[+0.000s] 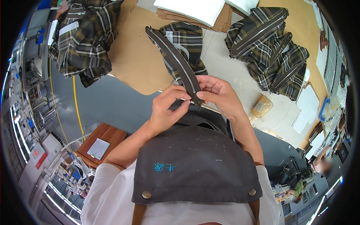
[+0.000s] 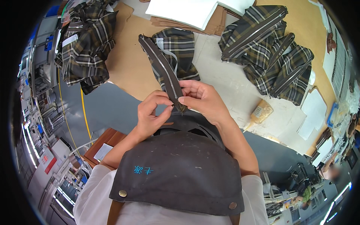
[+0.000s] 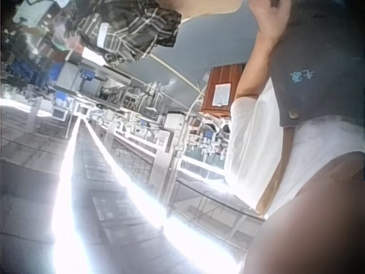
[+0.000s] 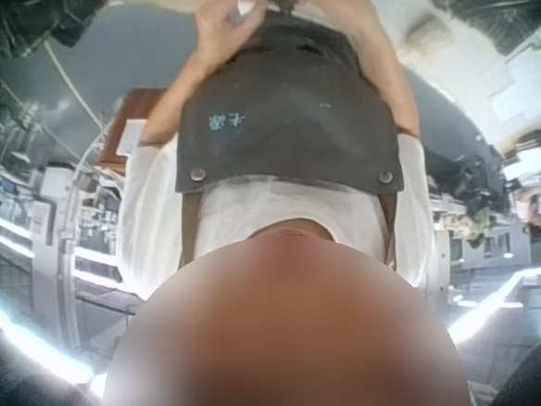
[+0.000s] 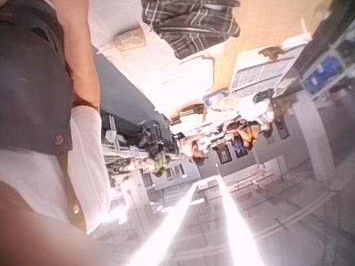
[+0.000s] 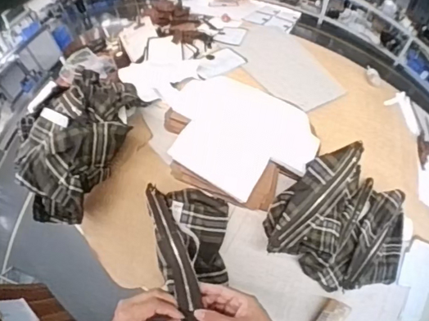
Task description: The recorder applies glue to a zipper and attaches it to plaid fabric pieces in a workshop environment.
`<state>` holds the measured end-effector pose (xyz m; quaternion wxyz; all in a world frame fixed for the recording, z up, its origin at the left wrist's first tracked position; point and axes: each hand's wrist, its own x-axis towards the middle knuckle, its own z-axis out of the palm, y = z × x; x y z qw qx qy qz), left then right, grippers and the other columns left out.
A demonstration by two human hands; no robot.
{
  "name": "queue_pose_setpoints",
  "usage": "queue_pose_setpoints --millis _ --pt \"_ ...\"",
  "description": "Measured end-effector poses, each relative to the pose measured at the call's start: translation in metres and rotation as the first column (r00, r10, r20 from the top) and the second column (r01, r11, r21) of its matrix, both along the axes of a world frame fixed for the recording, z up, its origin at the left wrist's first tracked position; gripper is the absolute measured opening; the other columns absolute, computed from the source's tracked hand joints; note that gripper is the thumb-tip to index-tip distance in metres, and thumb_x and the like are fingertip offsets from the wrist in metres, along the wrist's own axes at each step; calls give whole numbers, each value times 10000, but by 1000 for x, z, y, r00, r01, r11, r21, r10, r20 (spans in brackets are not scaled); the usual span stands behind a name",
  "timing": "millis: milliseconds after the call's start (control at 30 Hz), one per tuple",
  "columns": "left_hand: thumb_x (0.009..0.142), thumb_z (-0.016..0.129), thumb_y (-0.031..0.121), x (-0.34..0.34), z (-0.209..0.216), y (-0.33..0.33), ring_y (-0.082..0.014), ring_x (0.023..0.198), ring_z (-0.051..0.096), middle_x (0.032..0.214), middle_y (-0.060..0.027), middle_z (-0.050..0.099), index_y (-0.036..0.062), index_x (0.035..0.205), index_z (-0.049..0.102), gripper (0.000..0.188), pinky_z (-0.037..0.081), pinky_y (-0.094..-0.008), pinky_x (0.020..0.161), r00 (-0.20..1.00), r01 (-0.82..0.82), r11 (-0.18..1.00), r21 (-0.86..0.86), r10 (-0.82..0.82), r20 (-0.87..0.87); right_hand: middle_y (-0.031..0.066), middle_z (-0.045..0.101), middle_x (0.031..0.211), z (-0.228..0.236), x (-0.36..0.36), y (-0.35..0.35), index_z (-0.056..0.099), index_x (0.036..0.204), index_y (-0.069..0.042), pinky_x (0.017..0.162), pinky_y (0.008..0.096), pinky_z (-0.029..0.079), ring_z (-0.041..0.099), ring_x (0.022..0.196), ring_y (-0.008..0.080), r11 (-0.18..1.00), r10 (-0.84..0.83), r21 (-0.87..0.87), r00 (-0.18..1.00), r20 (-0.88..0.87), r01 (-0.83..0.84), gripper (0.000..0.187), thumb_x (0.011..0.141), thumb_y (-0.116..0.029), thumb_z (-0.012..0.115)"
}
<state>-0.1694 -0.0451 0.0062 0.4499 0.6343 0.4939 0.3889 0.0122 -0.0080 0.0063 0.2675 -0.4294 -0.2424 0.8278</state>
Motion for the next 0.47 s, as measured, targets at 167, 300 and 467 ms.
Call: queue_pose_setpoints --millis 167,300,467 --pt "667 623 -74 0 -6 -2 -201 730 568 836 -82 581 12 810 571 174 455 -267 649 993 -33 989 -146 49 111 40 571 888 -5 0 1 499 1128 28 645 198 437 528 750 76 1000 17 17 999 -29 -17 388 760 -33 608" --pt "673 607 -77 4 0 5 -209 731 561 837 -75 575 20 801 572 163 458 -281 650 999 32 999 -14 -32 -7 27 567 868 -7 4 0 502 1120 29 636 199 430 524 742 76 999 40 27 999 6 -40 381 772 -76 614" --pt "711 602 -16 13 -7 5 -210 905 515 984 -77 534 67 843 566 160 435 -318 774 853 502 861 84 -477 -212 28 573 936 -29 -1 -3 476 1175 -11 675 232 434 521 756 103 961 -39 269 931 364 -64 416 803 -151 602"
